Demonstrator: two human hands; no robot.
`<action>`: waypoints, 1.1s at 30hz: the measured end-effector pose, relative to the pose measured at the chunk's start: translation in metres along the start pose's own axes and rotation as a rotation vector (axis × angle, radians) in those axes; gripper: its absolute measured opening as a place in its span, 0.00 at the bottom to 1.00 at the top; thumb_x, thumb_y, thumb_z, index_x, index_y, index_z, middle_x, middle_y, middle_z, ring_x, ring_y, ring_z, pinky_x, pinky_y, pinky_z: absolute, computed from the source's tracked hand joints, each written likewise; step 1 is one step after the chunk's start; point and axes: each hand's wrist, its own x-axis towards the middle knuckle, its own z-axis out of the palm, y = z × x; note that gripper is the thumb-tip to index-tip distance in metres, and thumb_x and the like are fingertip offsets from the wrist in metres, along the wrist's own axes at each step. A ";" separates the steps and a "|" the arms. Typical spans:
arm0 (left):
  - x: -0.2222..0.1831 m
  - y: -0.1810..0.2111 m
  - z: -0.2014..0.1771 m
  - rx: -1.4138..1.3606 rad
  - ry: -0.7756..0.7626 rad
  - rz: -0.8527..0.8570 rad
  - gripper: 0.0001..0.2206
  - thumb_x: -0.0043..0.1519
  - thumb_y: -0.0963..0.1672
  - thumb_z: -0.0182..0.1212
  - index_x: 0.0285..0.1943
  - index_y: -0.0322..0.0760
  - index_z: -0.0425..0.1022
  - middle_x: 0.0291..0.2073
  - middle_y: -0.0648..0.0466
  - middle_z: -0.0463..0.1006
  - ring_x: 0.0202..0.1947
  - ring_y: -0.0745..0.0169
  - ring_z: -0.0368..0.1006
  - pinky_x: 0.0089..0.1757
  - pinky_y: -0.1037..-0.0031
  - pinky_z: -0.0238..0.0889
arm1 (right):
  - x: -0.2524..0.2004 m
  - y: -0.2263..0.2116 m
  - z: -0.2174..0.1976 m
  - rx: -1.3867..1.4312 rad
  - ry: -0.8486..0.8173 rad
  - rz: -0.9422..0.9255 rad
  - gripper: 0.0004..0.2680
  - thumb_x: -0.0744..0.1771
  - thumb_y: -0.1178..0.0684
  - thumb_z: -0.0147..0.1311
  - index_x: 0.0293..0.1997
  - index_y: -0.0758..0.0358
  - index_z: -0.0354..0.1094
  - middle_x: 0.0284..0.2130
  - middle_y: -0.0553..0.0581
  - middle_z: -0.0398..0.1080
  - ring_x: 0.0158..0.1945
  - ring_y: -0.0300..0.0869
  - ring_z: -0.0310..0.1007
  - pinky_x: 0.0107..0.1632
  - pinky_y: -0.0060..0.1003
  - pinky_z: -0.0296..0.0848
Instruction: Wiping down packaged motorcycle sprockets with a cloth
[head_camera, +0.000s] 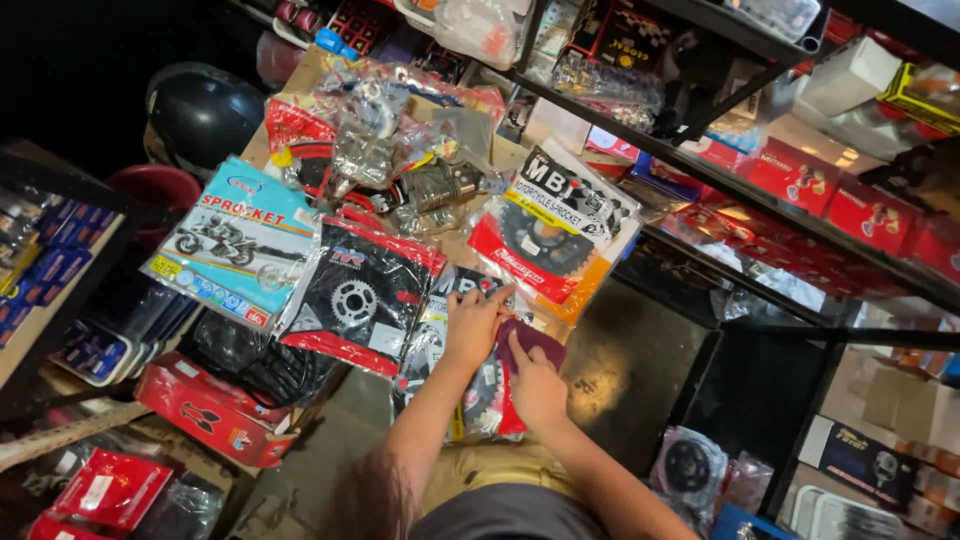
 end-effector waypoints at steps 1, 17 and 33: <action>0.001 0.002 0.002 -0.001 0.002 -0.004 0.22 0.64 0.45 0.59 0.68 0.55 0.66 0.37 0.66 0.85 0.48 0.60 0.70 0.59 0.55 0.48 | 0.005 0.001 -0.002 -0.003 -0.002 -0.003 0.26 0.67 0.51 0.50 0.76 0.37 0.50 0.53 0.55 0.67 0.57 0.55 0.73 0.58 0.50 0.78; -0.113 0.004 0.041 0.222 -0.041 -0.158 0.43 0.65 0.58 0.52 0.80 0.29 0.38 0.80 0.40 0.32 0.78 0.36 0.22 0.70 0.46 0.20 | 0.040 -0.005 -0.015 -0.249 -0.143 -0.089 0.28 0.70 0.51 0.44 0.80 0.31 0.35 0.54 0.57 0.70 0.58 0.53 0.74 0.56 0.51 0.76; -0.106 0.009 0.023 0.167 -0.315 -0.266 0.43 0.67 0.59 0.45 0.81 0.34 0.27 0.80 0.46 0.22 0.78 0.40 0.15 0.70 0.47 0.14 | 0.014 -0.031 -0.062 -0.254 -0.195 -0.070 0.25 0.71 0.55 0.34 0.79 0.30 0.39 0.56 0.61 0.73 0.62 0.54 0.73 0.60 0.52 0.74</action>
